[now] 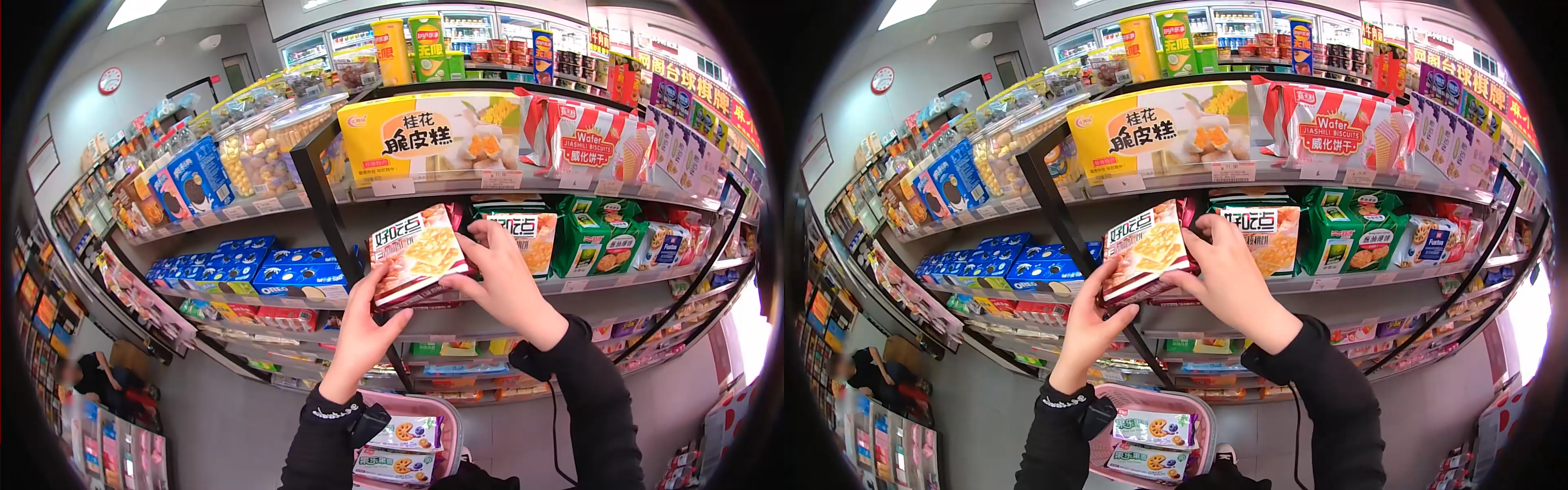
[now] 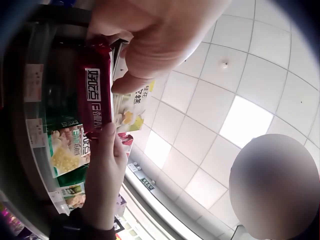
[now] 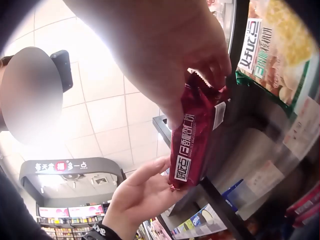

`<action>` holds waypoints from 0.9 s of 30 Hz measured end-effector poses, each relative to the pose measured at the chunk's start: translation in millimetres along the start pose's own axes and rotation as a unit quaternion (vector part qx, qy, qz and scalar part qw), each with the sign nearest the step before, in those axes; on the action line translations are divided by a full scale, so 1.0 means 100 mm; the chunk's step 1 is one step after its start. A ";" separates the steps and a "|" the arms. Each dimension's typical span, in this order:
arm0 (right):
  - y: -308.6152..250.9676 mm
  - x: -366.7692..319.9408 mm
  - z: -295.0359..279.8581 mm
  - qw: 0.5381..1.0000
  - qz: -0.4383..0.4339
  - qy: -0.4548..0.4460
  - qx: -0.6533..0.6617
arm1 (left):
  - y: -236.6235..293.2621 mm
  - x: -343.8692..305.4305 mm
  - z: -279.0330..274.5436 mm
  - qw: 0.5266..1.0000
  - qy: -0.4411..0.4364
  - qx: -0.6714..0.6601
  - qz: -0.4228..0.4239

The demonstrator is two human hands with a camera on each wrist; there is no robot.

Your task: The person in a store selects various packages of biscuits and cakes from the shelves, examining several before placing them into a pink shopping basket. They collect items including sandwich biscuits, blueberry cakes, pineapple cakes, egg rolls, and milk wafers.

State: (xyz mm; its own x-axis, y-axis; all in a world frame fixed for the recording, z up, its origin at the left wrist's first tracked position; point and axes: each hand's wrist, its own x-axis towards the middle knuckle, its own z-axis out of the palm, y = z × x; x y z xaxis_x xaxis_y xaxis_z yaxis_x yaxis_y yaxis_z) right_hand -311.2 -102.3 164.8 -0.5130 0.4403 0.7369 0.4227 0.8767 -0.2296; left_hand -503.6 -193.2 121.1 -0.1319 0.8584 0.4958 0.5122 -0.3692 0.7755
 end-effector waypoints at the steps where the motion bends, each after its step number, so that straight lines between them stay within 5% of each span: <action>1: 0.00 0.05 -0.01 1.000 -0.014 -0.001 -0.004 | -0.04 0.00 0.04 0.999 0.040 -0.005 0.009; 10: 0.22 0.39 0.07 0.991 -0.009 -0.119 0.054 | -0.17 0.19 0.11 0.995 0.091 0.035 -0.019; 13: 0.28 0.48 0.04 0.983 -0.165 -0.062 -0.042 | -0.10 0.26 0.24 0.991 0.118 -0.036 -0.044; 16: 0.29 0.61 0.03 0.972 -0.143 -0.146 -0.119 | -0.13 0.37 0.33 0.983 0.174 -0.048 -0.015; 23: 0.18 0.54 0.30 0.936 -0.173 -0.128 -0.280 | -0.31 0.55 0.48 0.975 0.204 -0.009 -0.089; 27: 0.22 0.54 0.46 0.940 -0.157 -0.093 -0.290 | -0.49 0.64 0.51 0.963 0.265 0.012 -0.054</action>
State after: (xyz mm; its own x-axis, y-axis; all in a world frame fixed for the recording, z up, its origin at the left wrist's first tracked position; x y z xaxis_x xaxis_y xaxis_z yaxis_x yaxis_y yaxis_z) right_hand -364.5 -50.4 170.4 -0.7791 0.2507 0.5746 0.5367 0.7403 0.4049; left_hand -493.6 -101.5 94.9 -0.5964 0.5865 0.5481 0.4903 -0.2746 0.8272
